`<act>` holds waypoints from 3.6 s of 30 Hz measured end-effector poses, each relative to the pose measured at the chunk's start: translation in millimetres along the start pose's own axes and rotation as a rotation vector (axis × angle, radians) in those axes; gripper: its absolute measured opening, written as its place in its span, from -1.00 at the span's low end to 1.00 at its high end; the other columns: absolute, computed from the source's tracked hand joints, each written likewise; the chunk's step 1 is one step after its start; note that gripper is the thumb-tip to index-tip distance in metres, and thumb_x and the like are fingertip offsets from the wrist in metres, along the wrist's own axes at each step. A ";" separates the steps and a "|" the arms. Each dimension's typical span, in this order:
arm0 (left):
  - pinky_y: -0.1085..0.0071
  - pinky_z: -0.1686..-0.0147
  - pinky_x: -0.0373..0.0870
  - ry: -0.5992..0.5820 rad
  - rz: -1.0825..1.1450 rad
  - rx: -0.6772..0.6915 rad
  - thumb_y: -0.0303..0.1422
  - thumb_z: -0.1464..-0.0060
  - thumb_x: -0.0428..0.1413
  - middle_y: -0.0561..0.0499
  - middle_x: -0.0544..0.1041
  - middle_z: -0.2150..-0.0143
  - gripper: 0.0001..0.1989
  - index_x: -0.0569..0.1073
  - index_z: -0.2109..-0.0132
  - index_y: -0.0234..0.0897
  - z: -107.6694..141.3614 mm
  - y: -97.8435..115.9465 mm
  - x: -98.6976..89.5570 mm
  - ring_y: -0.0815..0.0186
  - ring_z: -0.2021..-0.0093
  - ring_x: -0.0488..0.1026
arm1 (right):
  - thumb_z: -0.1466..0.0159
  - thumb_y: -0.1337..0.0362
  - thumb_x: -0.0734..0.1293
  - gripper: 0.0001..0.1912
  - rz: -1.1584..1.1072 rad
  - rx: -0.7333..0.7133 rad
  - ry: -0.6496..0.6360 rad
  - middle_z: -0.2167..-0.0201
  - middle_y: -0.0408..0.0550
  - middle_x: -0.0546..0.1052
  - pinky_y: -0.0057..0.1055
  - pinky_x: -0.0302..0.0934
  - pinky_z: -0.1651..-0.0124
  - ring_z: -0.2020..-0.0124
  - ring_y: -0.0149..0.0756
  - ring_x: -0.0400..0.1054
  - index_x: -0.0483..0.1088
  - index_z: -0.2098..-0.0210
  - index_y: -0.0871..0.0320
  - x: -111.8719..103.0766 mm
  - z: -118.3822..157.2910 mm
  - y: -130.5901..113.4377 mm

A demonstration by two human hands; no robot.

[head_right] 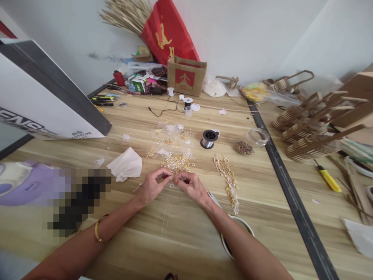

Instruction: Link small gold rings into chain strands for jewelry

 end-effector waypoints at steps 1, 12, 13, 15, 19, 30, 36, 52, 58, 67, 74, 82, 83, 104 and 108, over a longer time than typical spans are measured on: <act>0.48 0.35 0.36 -0.002 -0.008 0.006 -0.45 -0.02 0.09 0.01 0.47 0.46 -0.93 0.43 0.41 -0.33 0.1 -0.2 0.1 0.36 0.41 0.41 | -0.15 0.11 0.25 -0.71 0.000 0.002 0.002 0.67 -0.26 0.12 -0.48 -0.16 0.53 0.61 -0.49 -0.06 0.29 0.55 0.20 0.1 -0.1 0.1; 0.48 0.35 0.37 -0.004 -0.032 0.053 -0.49 -0.02 0.09 0.01 0.47 0.45 -0.95 0.43 0.39 -0.35 0.9 -1.4 1.1 0.37 0.41 0.41 | -0.14 0.13 0.26 -0.73 -0.007 0.012 -0.006 0.66 -0.26 0.12 -0.49 -0.14 0.52 0.60 -0.49 -0.05 0.30 0.55 0.21 1.2 0.3 -2.6; 0.48 0.35 0.37 -0.004 -0.035 0.058 -0.49 -0.02 0.09 0.01 0.47 0.45 -0.95 0.43 0.39 -0.35 0.9 -1.7 1.2 0.37 0.41 0.41 | -0.14 0.13 0.26 -0.73 -0.006 0.018 -0.005 0.67 -0.27 0.12 -0.49 -0.14 0.53 0.60 -0.49 -0.05 0.30 0.55 0.21 1.2 0.4 -2.6; 0.48 0.35 0.37 -0.002 -0.038 0.066 -0.50 -0.02 0.09 0.00 0.47 0.45 -0.95 0.43 0.38 -0.35 1.0 -2.5 1.5 0.37 0.41 0.42 | -0.14 0.13 0.26 -0.73 -0.006 0.023 -0.004 0.67 -0.27 0.11 -0.49 -0.15 0.53 0.60 -0.49 -0.06 0.31 0.54 0.21 1.1 0.5 -2.4; 0.48 0.37 0.37 0.004 -0.051 0.079 -0.50 -0.01 0.09 0.01 0.47 0.46 -0.95 0.44 0.39 -0.35 1.2 -3.2 1.9 0.38 0.43 0.41 | -0.14 0.15 0.26 -0.75 -0.020 0.011 -0.012 0.67 -0.27 0.12 -0.49 -0.15 0.53 0.61 -0.49 -0.06 0.31 0.54 0.20 1.0 0.7 -0.9; 0.51 0.37 0.35 0.021 -0.060 0.110 -0.53 -0.01 0.09 0.02 0.48 0.47 -0.93 0.45 0.40 -0.35 1.1 2.5 0.5 0.39 0.43 0.40 | -0.14 0.16 0.26 -0.76 -0.024 0.001 -0.021 0.68 -0.27 0.11 -0.50 -0.15 0.54 0.61 -0.50 -0.07 0.29 0.55 0.20 1.4 -0.3 -0.3; 0.50 0.37 0.35 0.018 -0.069 0.130 -0.54 -0.01 0.08 0.02 0.48 0.46 -0.92 0.44 0.40 -0.34 1.3 1.8 1.0 0.39 0.43 0.40 | -0.15 0.14 0.26 -0.74 -0.016 0.007 -0.014 0.67 -0.27 0.12 -0.50 -0.14 0.54 0.61 -0.50 -0.06 0.30 0.55 0.20 1.6 -0.1 -1.1; 0.49 0.37 0.35 -0.011 -0.084 0.147 -0.53 -0.02 0.08 0.00 0.48 0.45 -0.92 0.45 0.39 -0.34 2.4 0.6 2.2 0.38 0.42 0.41 | -0.14 0.14 0.26 -0.74 0.017 0.027 0.020 0.68 -0.28 0.10 -0.49 -0.17 0.54 0.61 -0.49 -0.05 0.34 0.52 0.21 0.4 -0.2 1.3; 0.49 0.37 0.36 -0.004 -0.078 0.151 -0.52 -0.03 0.07 0.00 0.48 0.44 -0.90 0.45 0.40 -0.33 2.5 2.6 2.2 0.37 0.41 0.41 | -0.15 0.12 0.26 -0.73 0.012 0.028 0.027 0.68 -0.27 0.11 -0.49 -0.17 0.55 0.61 -0.49 -0.06 0.34 0.51 0.21 -0.3 -0.3 0.7; 0.49 0.38 0.38 0.001 -0.072 0.163 -0.52 -0.01 0.09 -0.01 0.50 0.44 -0.91 0.47 0.39 -0.33 1.8 4.6 1.6 0.37 0.42 0.42 | -0.16 0.09 0.26 -0.71 -0.010 0.019 0.036 0.68 -0.27 0.11 -0.50 -0.18 0.56 0.62 -0.49 -0.07 0.36 0.49 0.20 -0.8 0.0 3.2; 0.50 0.39 0.36 -0.004 -0.068 0.143 -0.53 0.00 0.10 0.00 0.49 0.46 -0.92 0.48 0.40 -0.35 1.8 5.7 0.9 0.38 0.44 0.41 | -0.16 0.10 0.26 -0.72 -0.006 -0.003 0.058 0.67 -0.27 0.14 -0.50 -0.15 0.55 0.61 -0.49 -0.04 0.35 0.48 0.20 -2.2 0.3 5.4; 0.48 0.37 0.38 0.000 -0.026 0.013 -0.48 0.00 0.11 -0.01 0.51 0.45 -0.95 0.48 0.39 -0.35 -0.3 -0.4 -2.4 0.36 0.42 0.43 | -0.18 0.08 0.25 -0.70 -0.003 -0.006 0.037 0.66 -0.26 0.14 -0.50 -0.15 0.55 0.61 -0.49 -0.04 0.37 0.45 0.22 -1.0 1.2 4.4; 0.48 0.38 0.38 0.003 -0.016 -0.002 -0.48 0.00 0.11 -0.01 0.51 0.45 -0.95 0.48 0.39 -0.35 -0.6 -1.2 -2.5 0.36 0.43 0.43 | -0.18 0.09 0.25 -0.70 -0.007 -0.008 0.025 0.67 -0.26 0.13 -0.50 -0.16 0.55 0.61 -0.49 -0.05 0.36 0.46 0.22 -0.7 1.5 3.8; 0.46 0.34 0.40 -0.001 0.065 -0.037 -0.41 0.02 0.14 -0.01 0.52 0.44 -0.93 0.47 0.39 -0.34 -0.4 -4.6 -1.1 0.35 0.39 0.45 | -0.16 0.06 0.27 -0.69 -0.009 -0.027 -0.032 0.66 -0.25 0.15 -0.49 -0.13 0.53 0.60 -0.48 -0.03 0.30 0.51 0.19 1.0 3.0 -1.4; 0.46 0.34 0.41 -0.007 0.080 -0.028 -0.42 0.01 0.14 -0.02 0.52 0.43 -0.93 0.48 0.39 -0.35 0.0 -3.8 -1.1 0.34 0.38 0.45 | -0.16 0.07 0.27 -0.69 -0.014 -0.018 -0.033 0.67 -0.26 0.14 -0.49 -0.14 0.54 0.61 -0.48 -0.04 0.30 0.53 0.19 1.4 2.6 -4.5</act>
Point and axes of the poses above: each hand's wrist, its own z-axis away from the middle knuckle, its own x-axis out of the palm, y = z × x, the point moved 1 cm from there along -z, towards the middle knuckle
